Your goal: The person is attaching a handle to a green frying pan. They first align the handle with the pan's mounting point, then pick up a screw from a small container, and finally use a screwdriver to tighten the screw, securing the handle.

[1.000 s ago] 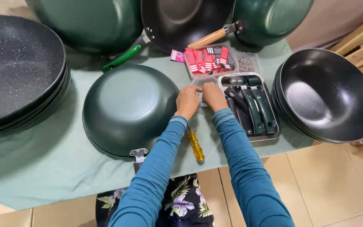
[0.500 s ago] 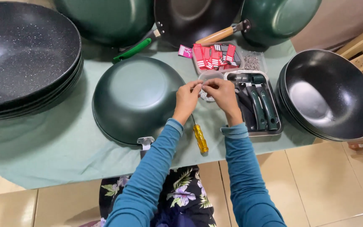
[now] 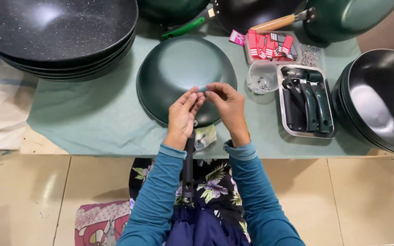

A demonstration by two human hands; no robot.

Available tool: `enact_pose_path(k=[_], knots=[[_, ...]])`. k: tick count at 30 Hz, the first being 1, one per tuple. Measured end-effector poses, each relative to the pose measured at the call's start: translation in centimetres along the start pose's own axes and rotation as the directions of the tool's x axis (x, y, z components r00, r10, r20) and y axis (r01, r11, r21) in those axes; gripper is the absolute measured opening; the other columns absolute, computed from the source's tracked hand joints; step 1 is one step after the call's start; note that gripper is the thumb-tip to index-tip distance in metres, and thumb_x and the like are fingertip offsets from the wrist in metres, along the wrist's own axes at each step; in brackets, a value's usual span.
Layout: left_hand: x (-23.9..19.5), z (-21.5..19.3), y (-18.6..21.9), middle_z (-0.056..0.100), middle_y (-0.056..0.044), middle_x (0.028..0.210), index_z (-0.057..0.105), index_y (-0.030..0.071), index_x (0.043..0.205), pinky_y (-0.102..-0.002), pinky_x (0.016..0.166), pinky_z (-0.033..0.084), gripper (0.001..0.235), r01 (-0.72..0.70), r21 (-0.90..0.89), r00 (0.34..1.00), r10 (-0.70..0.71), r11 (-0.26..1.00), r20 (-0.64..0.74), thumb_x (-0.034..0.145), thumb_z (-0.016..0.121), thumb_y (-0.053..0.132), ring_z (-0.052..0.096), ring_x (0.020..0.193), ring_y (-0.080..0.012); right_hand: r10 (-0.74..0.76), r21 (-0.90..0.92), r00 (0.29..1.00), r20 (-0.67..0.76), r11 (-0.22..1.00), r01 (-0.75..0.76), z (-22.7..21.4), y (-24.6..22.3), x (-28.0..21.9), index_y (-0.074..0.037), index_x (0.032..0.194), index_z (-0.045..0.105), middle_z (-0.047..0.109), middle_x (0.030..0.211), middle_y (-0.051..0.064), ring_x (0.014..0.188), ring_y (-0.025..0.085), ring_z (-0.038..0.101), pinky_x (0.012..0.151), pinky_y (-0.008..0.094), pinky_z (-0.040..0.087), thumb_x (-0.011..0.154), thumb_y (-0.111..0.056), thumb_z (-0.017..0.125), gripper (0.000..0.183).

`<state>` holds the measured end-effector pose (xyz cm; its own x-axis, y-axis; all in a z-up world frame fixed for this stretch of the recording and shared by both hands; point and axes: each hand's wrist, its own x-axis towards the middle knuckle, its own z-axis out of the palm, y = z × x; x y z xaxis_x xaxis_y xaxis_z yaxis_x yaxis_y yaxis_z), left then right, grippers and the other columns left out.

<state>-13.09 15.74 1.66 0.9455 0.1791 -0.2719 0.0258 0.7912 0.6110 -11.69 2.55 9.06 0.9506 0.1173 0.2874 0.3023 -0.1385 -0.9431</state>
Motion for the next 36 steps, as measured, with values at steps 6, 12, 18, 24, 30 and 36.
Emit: enact_pose_path(k=[6, 12, 18, 24, 30, 36], knots=[[-2.2, -9.1, 1.9, 0.076, -0.013, 0.102, 0.064, 0.003, 0.134, -0.022, 0.077, 0.064, 0.034, 0.074, -0.022, 0.996, -0.075, 0.997, -0.049, 0.1, 0.061, 0.009, 0.075, 0.087, -0.0169, 0.185, 0.328, 0.983, -0.02, 0.93, -0.168, 3.8, 1.7, -3.0, 0.006, 0.101, 0.076, 0.074, 0.077, 0.018, 0.071, 0.019, 0.074, 0.063, 0.026, 0.062, 0.086, -0.002, 0.08, 0.017], [-4.1, -14.4, -0.7, 0.055, 0.0, 0.074, 0.061, 0.011, 0.136, -0.019, 0.051, 0.046, 0.034, 0.23, -0.008, 0.958, -0.228, 0.973, -0.173, 0.104, 0.056, 0.02, 0.056, 0.064, -0.0113, 0.392, 0.484, 0.919, -0.039, 0.812, -0.326, 5.8, 4.3, -6.7, 0.009, 0.102, 0.076, 0.076, 0.083, 0.02, 0.075, 0.022, 0.076, 0.067, 0.027, 0.062, 0.084, -0.001, 0.081, 0.021], [-5.2, -13.8, -1.3, 0.039, 0.002, 0.065, 0.053, 0.011, 0.134, -0.019, 0.039, 0.033, 0.039, 0.279, 0.101, 0.944, -0.253, 0.955, -0.212, 0.102, 0.063, 0.03, 0.042, 0.051, -0.0103, 0.399, 0.536, 0.917, -0.016, 0.777, -0.329, 5.2, 5.9, -9.1, 0.012, 0.114, 0.072, 0.074, 0.099, 0.026, 0.089, 0.029, 0.077, 0.075, 0.028, 0.062, 0.085, 0.004, 0.078, 0.031], [-4.7, -12.8, -2.5, 0.033, 0.006, 0.059, 0.06, 0.007, 0.121, -0.015, 0.035, 0.024, 0.039, 0.294, 0.221, 0.949, -0.256, 0.93, -0.183, 0.1, 0.066, 0.04, 0.034, 0.043, -0.0039, 0.468, 0.552, 0.883, -0.021, 0.742, -0.38, 3.6, 6.4, -12.0, 0.012, 0.117, 0.07, 0.073, 0.104, 0.023, 0.088, 0.023, 0.075, 0.079, 0.027, 0.062, 0.087, 0.005, 0.074, 0.031], [-5.2, -10.9, -1.3, 0.037, 0.009, 0.054, 0.063, 0.008, 0.094, -0.016, 0.033, 0.022, 0.037, 0.228, 0.385, 0.964, -0.153, 0.894, -0.216, 0.097, 0.072, 0.044, 0.031, 0.038, 0.0003, 0.533, 0.607, 0.846, -0.005, 0.674, -0.421, 1.6, 6.9, -14.9, 0.011, 0.116, 0.07, 0.073, 0.099, 0.024, 0.083, 0.025, 0.074, 0.073, 0.029, 0.06, 0.087, 0.005, 0.072, 0.029], [-7.1, -7.8, 0.8, 0.034, 0.009, 0.054, 0.059, 0.008, 0.091, -0.013, 0.033, 0.02, 0.033, 0.207, 0.375, 0.971, -0.142, 0.904, -0.192, 0.096, 0.074, 0.037, 0.028, 0.038, 0.0031, 0.538, 0.614, 0.843, 0.001, 0.665, -0.425, 1.3, 8.6, -15.1, 0.012, 0.115, 0.07, 0.073, 0.094, 0.021, 0.079, 0.023, 0.073, 0.072, 0.027, 0.06, 0.089, 0.004, 0.072, 0.028]])
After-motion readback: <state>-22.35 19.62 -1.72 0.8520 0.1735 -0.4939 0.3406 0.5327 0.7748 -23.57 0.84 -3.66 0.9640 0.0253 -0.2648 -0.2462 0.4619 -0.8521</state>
